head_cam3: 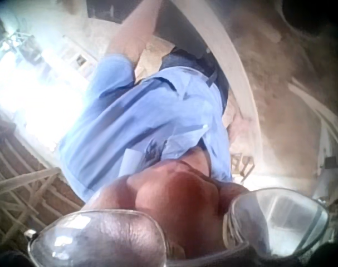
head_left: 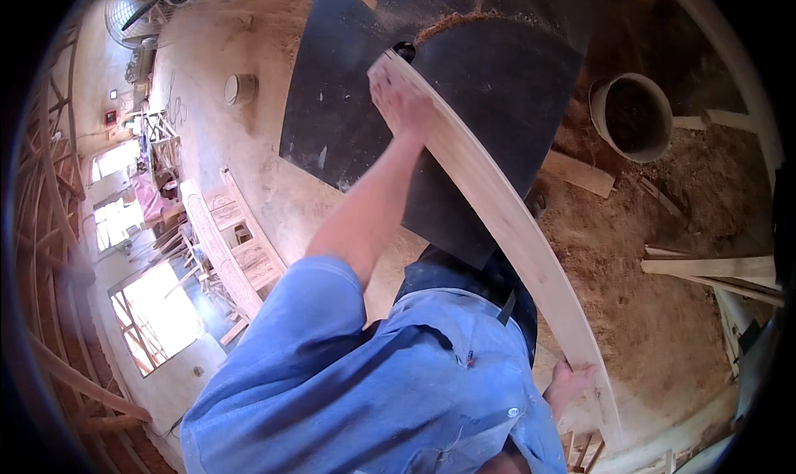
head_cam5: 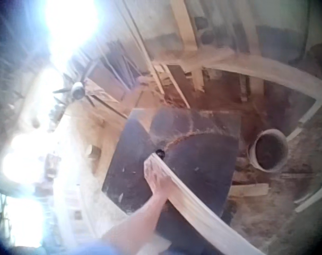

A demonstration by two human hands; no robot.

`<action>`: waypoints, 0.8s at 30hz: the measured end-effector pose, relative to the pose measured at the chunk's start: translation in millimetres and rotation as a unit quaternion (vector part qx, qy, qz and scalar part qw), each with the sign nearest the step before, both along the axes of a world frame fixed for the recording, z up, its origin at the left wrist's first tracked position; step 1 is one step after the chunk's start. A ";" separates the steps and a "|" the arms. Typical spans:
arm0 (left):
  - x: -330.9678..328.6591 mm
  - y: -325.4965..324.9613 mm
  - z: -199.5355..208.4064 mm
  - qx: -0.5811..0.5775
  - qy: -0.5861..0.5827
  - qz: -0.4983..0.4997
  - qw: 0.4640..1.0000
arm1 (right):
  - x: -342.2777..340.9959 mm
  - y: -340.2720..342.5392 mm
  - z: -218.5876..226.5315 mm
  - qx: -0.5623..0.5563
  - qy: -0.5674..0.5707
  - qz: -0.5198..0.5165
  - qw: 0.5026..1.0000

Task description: The person uses a router table to shape the edges of long wooden planks. They repeatedly feed the planks through the spinning router bit, flipping and repositioning the wood to process different sides and edges. The person handles the wood by hand, guiding it along the machine's surface to create a smooth, curved profile.

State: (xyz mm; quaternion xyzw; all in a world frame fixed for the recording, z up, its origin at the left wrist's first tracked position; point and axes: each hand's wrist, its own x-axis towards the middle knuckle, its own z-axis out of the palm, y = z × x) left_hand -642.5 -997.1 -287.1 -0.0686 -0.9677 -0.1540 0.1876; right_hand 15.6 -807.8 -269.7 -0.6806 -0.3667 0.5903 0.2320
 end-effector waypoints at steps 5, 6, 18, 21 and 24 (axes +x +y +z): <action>17.5 7.1 11.3 -0.002 -0.024 -0.002 1.000 | -26.4 16.7 30.9 -0.148 0.150 -0.383 0.899; 16.9 6.3 12.0 -0.003 -0.026 -0.005 1.000 | -22.9 16.3 28.5 -0.152 0.163 -0.384 0.896; -42.5 -13.6 -4.6 -0.021 -0.034 0.009 0.999 | -111.1 37.2 42.9 -0.140 0.156 -0.383 0.900; -60.0 -21.6 -7.0 -0.014 -0.033 0.019 0.999 | -112.2 42.5 37.7 -0.153 0.169 -0.383 0.895; -78.2 -28.7 -5.2 0.002 -0.065 0.024 0.998 | -102.5 63.3 40.7 -0.100 0.155 -0.349 0.919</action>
